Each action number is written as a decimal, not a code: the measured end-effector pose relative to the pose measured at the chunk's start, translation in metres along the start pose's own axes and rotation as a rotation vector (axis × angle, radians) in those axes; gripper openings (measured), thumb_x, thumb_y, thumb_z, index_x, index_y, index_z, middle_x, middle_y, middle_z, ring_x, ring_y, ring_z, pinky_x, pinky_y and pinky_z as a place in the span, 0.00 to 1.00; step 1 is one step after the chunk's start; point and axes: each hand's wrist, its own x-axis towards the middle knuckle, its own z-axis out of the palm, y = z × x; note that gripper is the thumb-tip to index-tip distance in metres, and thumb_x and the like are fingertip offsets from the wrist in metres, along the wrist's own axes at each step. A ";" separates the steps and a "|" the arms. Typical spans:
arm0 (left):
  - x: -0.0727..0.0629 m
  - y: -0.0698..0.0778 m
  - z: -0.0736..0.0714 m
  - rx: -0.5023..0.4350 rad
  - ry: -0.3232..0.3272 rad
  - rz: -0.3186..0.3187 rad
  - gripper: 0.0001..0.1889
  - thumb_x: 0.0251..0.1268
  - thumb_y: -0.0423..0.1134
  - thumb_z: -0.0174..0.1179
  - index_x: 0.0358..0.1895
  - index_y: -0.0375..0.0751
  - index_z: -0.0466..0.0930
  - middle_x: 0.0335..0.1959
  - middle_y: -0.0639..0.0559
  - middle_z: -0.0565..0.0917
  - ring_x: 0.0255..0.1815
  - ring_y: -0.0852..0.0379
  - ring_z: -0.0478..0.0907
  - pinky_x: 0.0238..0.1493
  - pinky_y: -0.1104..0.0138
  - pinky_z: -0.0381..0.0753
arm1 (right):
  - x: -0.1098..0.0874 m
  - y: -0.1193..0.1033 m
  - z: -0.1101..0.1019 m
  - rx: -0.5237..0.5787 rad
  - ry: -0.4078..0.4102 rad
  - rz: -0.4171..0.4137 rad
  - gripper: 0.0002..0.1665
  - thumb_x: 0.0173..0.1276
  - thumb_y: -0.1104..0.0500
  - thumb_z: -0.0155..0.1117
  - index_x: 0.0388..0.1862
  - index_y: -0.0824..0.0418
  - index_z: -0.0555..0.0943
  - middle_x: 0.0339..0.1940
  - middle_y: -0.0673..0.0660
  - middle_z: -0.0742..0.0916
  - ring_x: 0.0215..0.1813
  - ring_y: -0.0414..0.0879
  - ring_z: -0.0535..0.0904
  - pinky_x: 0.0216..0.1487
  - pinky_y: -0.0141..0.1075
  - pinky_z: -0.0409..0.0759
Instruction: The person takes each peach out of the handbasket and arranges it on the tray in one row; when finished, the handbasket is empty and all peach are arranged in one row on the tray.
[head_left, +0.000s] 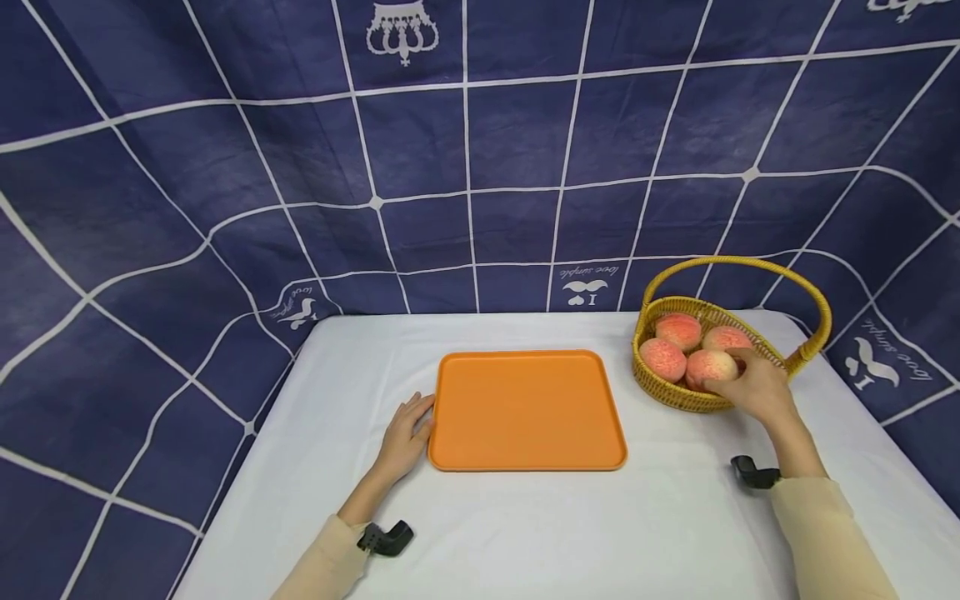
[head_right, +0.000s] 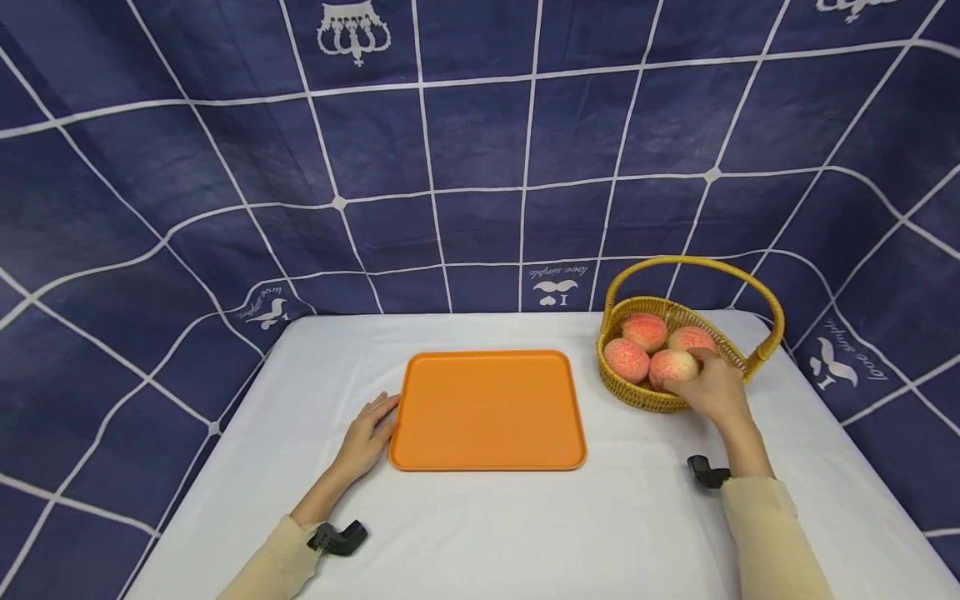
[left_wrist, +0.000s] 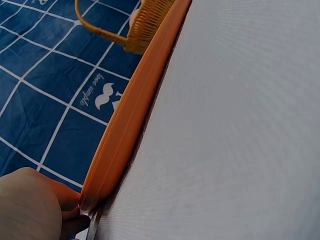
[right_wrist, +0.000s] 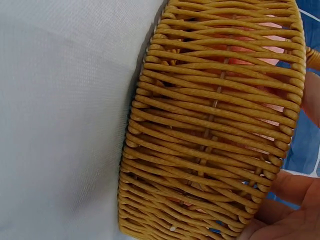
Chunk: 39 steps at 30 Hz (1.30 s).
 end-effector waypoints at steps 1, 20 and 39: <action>0.000 0.000 0.000 0.003 0.002 0.004 0.23 0.71 0.33 0.53 0.67 0.30 0.69 0.69 0.35 0.71 0.76 0.38 0.58 0.78 0.44 0.48 | -0.001 0.000 0.000 0.004 0.013 -0.006 0.50 0.58 0.46 0.71 0.65 0.80 0.64 0.54 0.83 0.76 0.51 0.76 0.73 0.44 0.64 0.75; 0.001 0.001 -0.001 0.006 0.016 0.006 0.23 0.71 0.33 0.54 0.67 0.30 0.70 0.68 0.36 0.72 0.75 0.39 0.61 0.77 0.45 0.54 | -0.033 -0.071 -0.001 0.221 0.230 -0.204 0.40 0.50 0.62 0.78 0.61 0.74 0.72 0.53 0.75 0.81 0.49 0.70 0.82 0.38 0.17 0.81; 0.001 0.000 0.000 0.022 0.035 0.043 0.22 0.70 0.31 0.54 0.65 0.28 0.71 0.66 0.34 0.74 0.73 0.36 0.62 0.76 0.43 0.56 | -0.023 -0.200 0.089 0.497 -0.023 -0.410 0.41 0.47 0.61 0.80 0.62 0.66 0.75 0.55 0.66 0.83 0.55 0.58 0.82 0.48 0.42 0.87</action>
